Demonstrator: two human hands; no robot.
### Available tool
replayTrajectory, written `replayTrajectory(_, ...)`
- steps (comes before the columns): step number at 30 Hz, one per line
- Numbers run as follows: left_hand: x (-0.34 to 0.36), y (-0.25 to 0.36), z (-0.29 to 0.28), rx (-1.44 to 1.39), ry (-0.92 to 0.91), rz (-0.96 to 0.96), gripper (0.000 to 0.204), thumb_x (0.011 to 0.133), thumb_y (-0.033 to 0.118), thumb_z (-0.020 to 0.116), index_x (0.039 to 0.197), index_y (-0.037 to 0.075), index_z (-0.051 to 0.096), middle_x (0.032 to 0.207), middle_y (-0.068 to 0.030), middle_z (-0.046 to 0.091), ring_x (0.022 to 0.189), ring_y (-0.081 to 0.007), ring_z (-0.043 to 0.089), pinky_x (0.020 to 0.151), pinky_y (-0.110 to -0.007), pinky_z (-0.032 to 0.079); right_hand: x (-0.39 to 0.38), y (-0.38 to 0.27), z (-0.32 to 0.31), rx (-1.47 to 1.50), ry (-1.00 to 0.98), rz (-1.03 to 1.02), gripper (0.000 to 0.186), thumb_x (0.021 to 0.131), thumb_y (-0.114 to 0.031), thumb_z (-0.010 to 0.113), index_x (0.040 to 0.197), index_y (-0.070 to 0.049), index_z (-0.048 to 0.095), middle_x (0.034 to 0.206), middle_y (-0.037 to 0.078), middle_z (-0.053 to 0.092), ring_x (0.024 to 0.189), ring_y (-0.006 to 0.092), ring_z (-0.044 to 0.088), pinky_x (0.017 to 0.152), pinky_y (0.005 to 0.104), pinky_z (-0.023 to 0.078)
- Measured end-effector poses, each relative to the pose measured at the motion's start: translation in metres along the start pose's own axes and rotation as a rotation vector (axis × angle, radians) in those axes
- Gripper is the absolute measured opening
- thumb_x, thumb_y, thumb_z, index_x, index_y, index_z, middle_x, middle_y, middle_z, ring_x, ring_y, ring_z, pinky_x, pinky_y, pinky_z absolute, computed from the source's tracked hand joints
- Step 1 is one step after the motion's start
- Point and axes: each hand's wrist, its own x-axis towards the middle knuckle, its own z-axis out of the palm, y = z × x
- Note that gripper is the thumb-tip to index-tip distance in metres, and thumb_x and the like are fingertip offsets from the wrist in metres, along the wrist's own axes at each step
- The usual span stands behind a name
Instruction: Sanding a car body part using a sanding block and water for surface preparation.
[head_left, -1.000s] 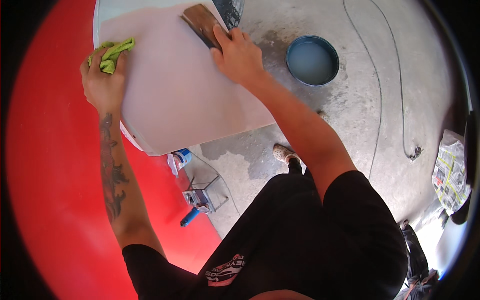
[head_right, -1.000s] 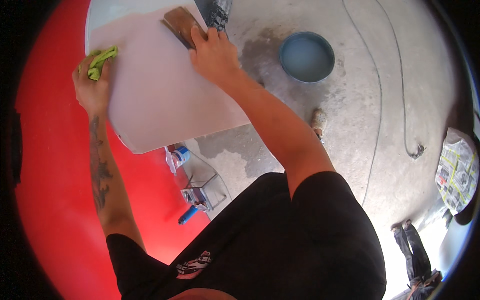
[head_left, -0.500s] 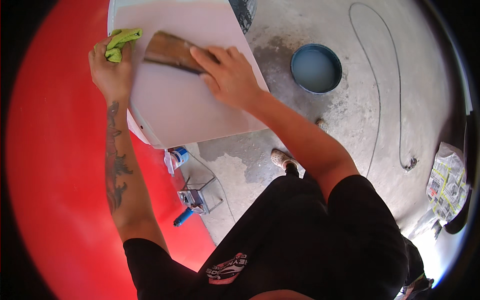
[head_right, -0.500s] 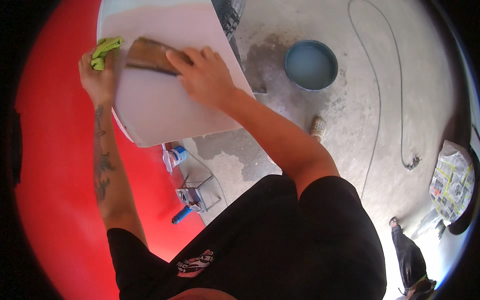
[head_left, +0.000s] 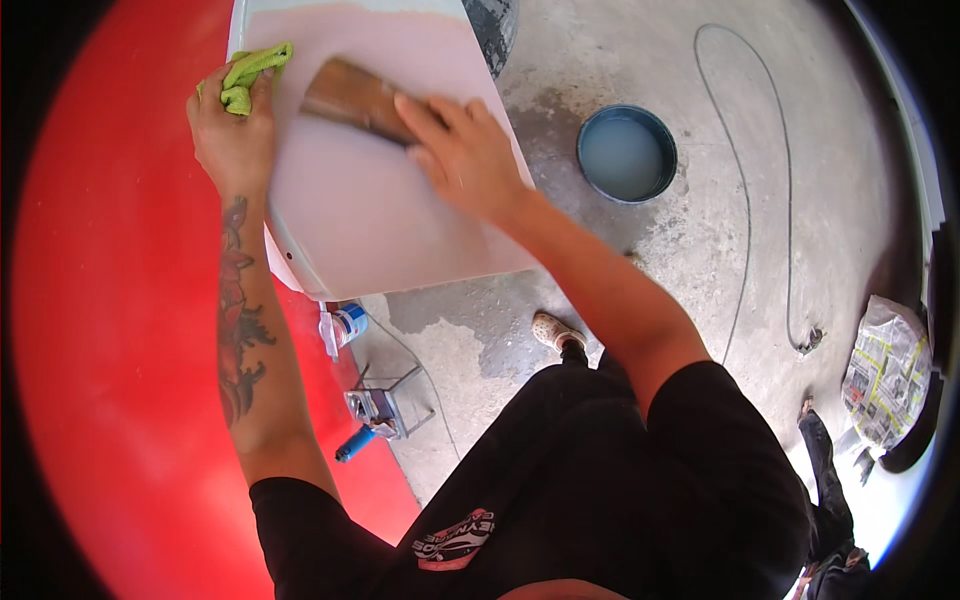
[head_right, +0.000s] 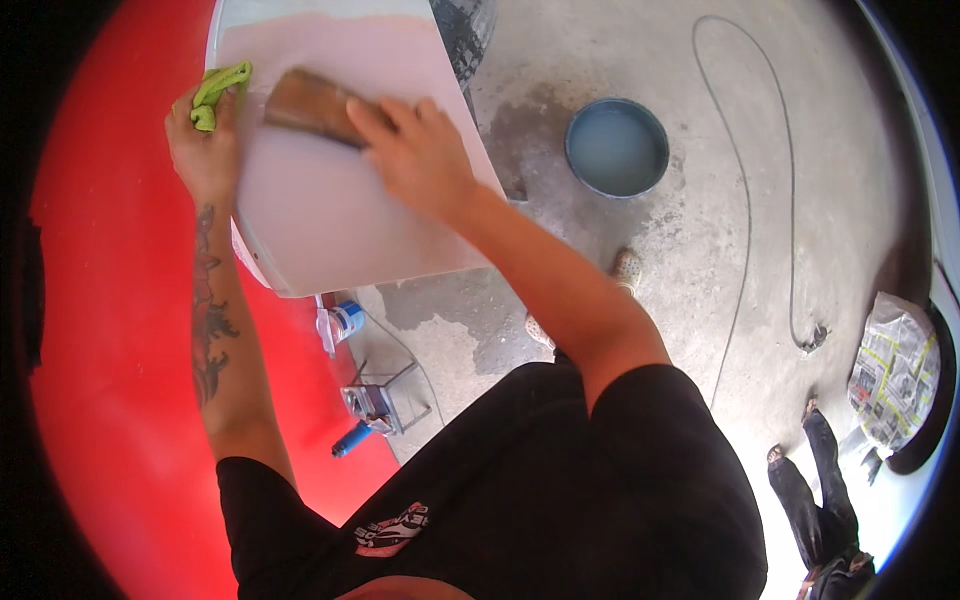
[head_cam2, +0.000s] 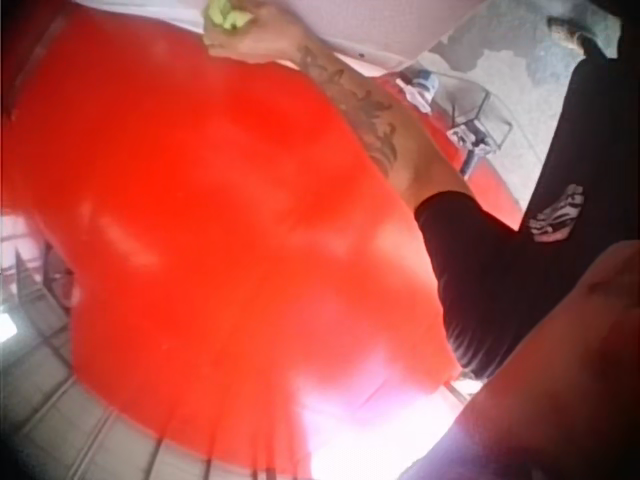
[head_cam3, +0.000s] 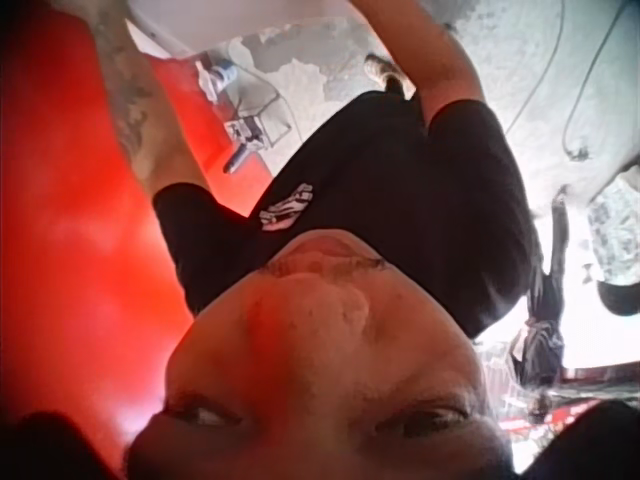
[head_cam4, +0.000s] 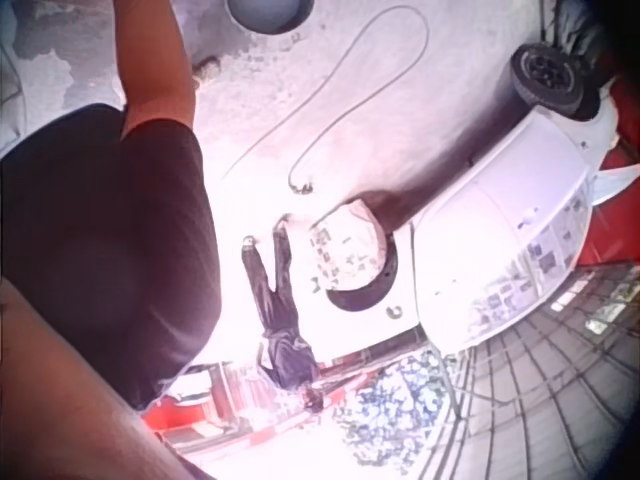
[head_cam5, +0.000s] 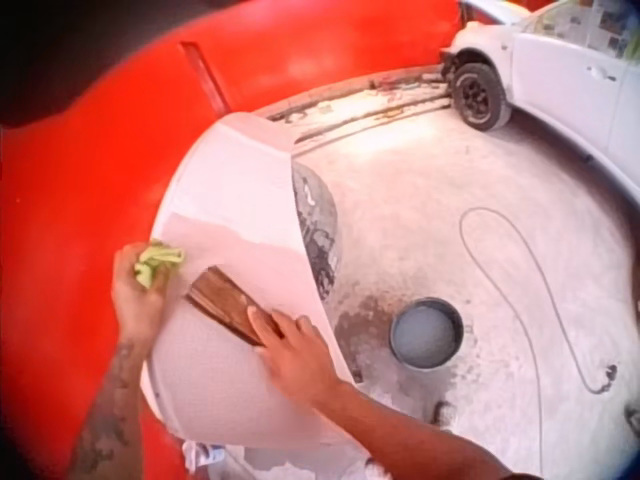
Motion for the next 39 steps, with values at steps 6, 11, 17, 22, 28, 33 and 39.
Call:
replayTrajectory(6, -0.005, -0.005, 0.003, 0.059, -0.014, -0.035, 0.041, 0.087, 0.04, 0.075, 0.12, 0.017, 0.066, 0.124, -0.0071, 0.059, 0.11, -0.0285, 0.063, 0.092, -0.043, 0.053, 0.001, 0.006, 0.016, 0.073, -0.003, 0.116, 0.059, 0.083, -0.015, 0.072, 0.138, -0.017, 0.054, 0.127, 0.01, 0.058, 0.105, 0.0376, 0.055, 0.087, 0.0472, 0.048)
replayTrajectory(11, -0.003, -0.007, 0.004, 0.04, -0.023, -0.02, 0.042, 0.087, 0.041, 0.075, 0.121, 0.018, 0.066, 0.126, -0.0069, 0.058, 0.111, -0.0286, 0.063, 0.092, -0.043, 0.053, -0.124, -0.053, -0.032, 0.072, -0.176, 0.131, 0.07, 0.074, -0.009, 0.076, 0.14, -0.017, 0.056, 0.137, 0.012, 0.051, 0.114, 0.0344, 0.051, 0.097, 0.0469, 0.042)
replayTrajectory(17, 0.001, 0.0, 0.001, 0.066, -0.033, -0.002, 0.043, 0.086, 0.042, 0.075, 0.122, 0.021, 0.066, 0.126, -0.0066, 0.058, 0.112, -0.0285, 0.064, 0.092, -0.044, 0.053, -0.001, 0.027, 0.002, 0.016, 0.002, 0.088, 0.059, 0.086, -0.017, 0.067, 0.144, -0.016, 0.052, 0.127, 0.01, 0.056, 0.11, 0.0339, 0.051, 0.095, 0.048, 0.043)
replayTrajectory(22, 0.0, -0.004, 0.0, 0.108, -0.042, -0.043, 0.046, 0.085, 0.043, 0.075, 0.123, 0.021, 0.065, 0.129, -0.006, 0.057, 0.113, -0.0289, 0.063, 0.093, -0.045, 0.053, 0.022, 0.04, 0.024, 0.065, 0.065, 0.132, 0.049, 0.09, -0.021, 0.065, 0.139, -0.022, 0.058, 0.127, 0.01, 0.056, 0.114, 0.0335, 0.051, 0.097, 0.0476, 0.043)
replayTrajectory(28, -0.002, 0.0, 0.002, 0.113, -0.035, -0.066, 0.046, 0.084, 0.043, 0.075, 0.123, 0.019, 0.066, 0.129, -0.0057, 0.057, 0.113, -0.0294, 0.064, 0.093, -0.044, 0.053, 0.027, 0.044, 0.029, 0.129, 0.07, 0.234, 0.038, 0.092, -0.027, 0.066, 0.13, -0.025, 0.067, 0.129, 0.015, 0.057, 0.113, 0.0348, 0.056, 0.095, 0.0467, 0.048)
replayTrajectory(33, -0.001, -0.002, 0.002, 0.097, -0.027, -0.045, 0.047, 0.084, 0.043, 0.076, 0.122, 0.018, 0.066, 0.128, -0.0064, 0.058, 0.112, -0.0298, 0.064, 0.093, -0.044, 0.053, 0.026, 0.041, 0.026, 0.271, 0.045, 0.304, 0.041, 0.091, -0.026, 0.068, 0.132, -0.025, 0.065, 0.127, 0.015, 0.061, 0.105, 0.0356, 0.065, 0.09, 0.0464, 0.052)
replayTrajectory(39, -0.001, -0.002, 0.002, 0.106, -0.018, -0.042, 0.047, 0.084, 0.043, 0.076, 0.122, 0.018, 0.067, 0.126, -0.0062, 0.058, 0.111, -0.0291, 0.064, 0.093, -0.043, 0.053, 0.021, 0.038, 0.022, 0.261, 0.042, 0.239, 0.04, 0.093, -0.023, 0.067, 0.133, -0.026, 0.064, 0.127, 0.013, 0.061, 0.108, 0.0335, 0.063, 0.091, 0.0442, 0.052)
